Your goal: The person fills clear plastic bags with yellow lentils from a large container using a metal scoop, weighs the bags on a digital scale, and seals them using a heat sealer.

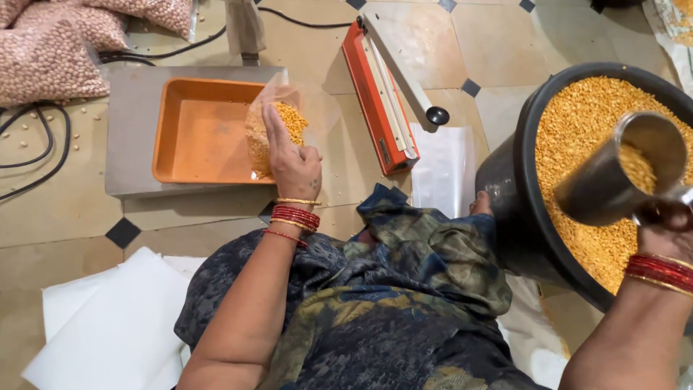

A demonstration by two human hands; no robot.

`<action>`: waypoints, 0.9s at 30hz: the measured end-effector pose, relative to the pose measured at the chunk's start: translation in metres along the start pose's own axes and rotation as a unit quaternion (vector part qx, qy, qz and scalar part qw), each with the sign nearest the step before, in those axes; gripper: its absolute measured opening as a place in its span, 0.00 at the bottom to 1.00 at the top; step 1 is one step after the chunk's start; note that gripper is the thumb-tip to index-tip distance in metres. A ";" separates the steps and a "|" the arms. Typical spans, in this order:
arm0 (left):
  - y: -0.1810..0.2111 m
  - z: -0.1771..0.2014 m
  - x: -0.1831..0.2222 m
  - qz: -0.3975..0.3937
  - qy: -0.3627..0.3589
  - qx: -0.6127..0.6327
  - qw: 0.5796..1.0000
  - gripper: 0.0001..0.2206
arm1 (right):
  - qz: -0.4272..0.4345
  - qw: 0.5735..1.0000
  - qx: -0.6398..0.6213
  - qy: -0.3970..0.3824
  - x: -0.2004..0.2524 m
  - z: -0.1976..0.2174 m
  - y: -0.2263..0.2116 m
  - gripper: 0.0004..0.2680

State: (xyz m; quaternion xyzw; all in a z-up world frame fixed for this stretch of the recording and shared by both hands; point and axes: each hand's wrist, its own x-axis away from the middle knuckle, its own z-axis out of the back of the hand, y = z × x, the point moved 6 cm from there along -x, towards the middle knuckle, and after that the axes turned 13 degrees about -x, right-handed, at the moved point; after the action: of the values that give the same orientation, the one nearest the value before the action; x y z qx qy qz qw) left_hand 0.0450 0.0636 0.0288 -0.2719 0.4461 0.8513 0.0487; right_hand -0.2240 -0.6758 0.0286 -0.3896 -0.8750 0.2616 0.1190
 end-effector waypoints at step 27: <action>0.011 0.011 -0.008 -0.022 0.010 0.061 0.998 0.35 | -0.015 0.780 0.503 -0.372 0.233 -0.421 0.380 0.07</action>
State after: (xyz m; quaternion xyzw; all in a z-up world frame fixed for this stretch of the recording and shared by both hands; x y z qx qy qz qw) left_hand 0.0432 0.0664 0.0458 -0.2864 0.4913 0.8187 0.0793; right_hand 0.0292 -0.1359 0.1715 -0.1333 -0.6006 0.7877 -0.0330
